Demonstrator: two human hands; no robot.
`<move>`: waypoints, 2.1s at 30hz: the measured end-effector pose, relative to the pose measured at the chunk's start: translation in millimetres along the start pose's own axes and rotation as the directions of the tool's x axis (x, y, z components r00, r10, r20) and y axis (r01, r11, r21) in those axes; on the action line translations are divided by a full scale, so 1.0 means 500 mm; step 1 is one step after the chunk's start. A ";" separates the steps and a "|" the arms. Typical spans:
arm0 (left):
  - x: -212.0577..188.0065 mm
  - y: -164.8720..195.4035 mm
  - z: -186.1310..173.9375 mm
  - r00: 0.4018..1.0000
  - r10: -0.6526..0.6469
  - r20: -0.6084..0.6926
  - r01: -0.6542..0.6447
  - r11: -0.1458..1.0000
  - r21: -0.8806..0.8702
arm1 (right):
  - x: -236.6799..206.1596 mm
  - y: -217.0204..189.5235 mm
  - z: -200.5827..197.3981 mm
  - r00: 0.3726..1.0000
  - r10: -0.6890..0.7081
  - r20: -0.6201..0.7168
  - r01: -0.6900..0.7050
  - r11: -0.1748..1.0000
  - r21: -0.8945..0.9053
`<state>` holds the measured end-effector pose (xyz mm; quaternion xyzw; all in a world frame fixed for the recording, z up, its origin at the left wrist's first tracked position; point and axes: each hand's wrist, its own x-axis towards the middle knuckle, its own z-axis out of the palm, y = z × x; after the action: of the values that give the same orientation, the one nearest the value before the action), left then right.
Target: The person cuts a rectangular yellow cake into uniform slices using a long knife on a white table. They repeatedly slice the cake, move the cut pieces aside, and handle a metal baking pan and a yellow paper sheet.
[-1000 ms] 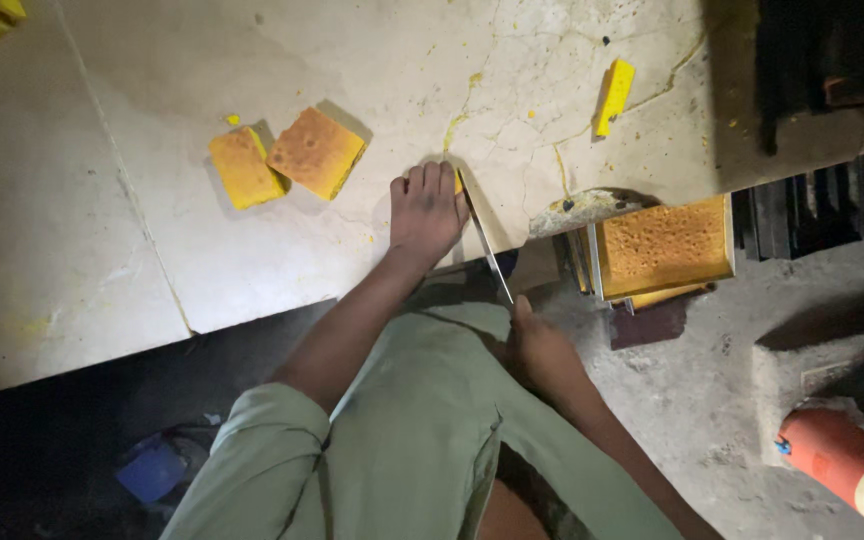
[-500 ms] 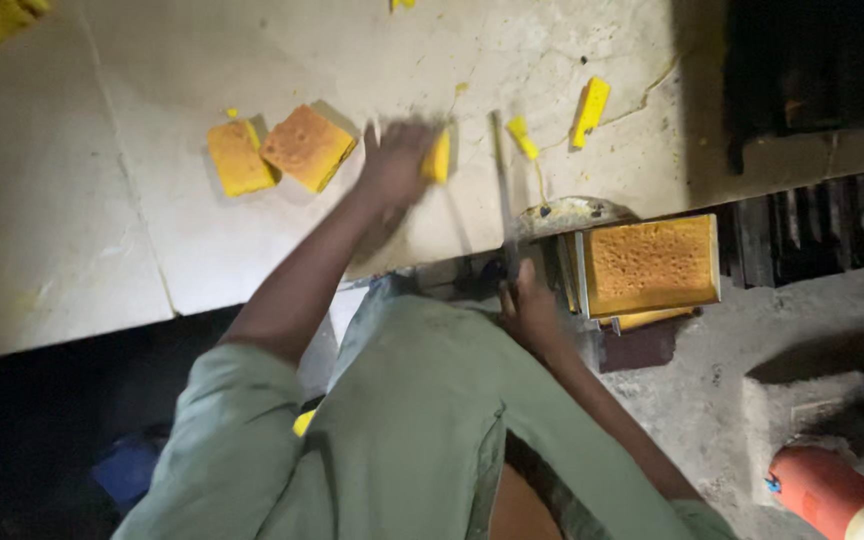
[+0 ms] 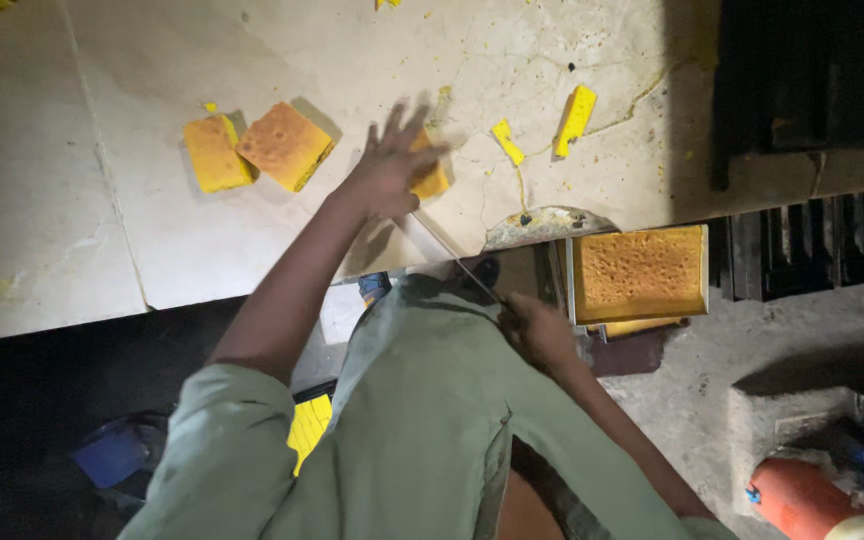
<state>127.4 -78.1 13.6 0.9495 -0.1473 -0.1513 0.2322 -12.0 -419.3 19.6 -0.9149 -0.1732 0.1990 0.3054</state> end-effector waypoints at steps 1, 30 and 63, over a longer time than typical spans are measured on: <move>-0.004 0.001 0.002 0.997 -0.077 -0.014 0.076 0.996 -0.051 | -0.011 0.007 -0.002 0.999 -0.047 0.008 0.047 0.999 -0.021; -0.138 0.035 0.141 0.826 -0.257 -0.502 0.220 0.966 -0.132 | 0.207 -0.250 0.151 0.991 0.109 -0.078 -0.113 0.992 -0.049; -0.141 0.001 0.151 0.842 -0.194 -0.504 0.106 0.974 -0.198 | 0.200 -0.195 0.152 0.974 0.189 0.123 -0.156 0.959 -0.238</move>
<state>36.0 -83.8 -34.4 0.9414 0.0086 0.0814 0.3273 19.2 -264.9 -0.8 -0.9386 -0.1357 0.2695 0.1670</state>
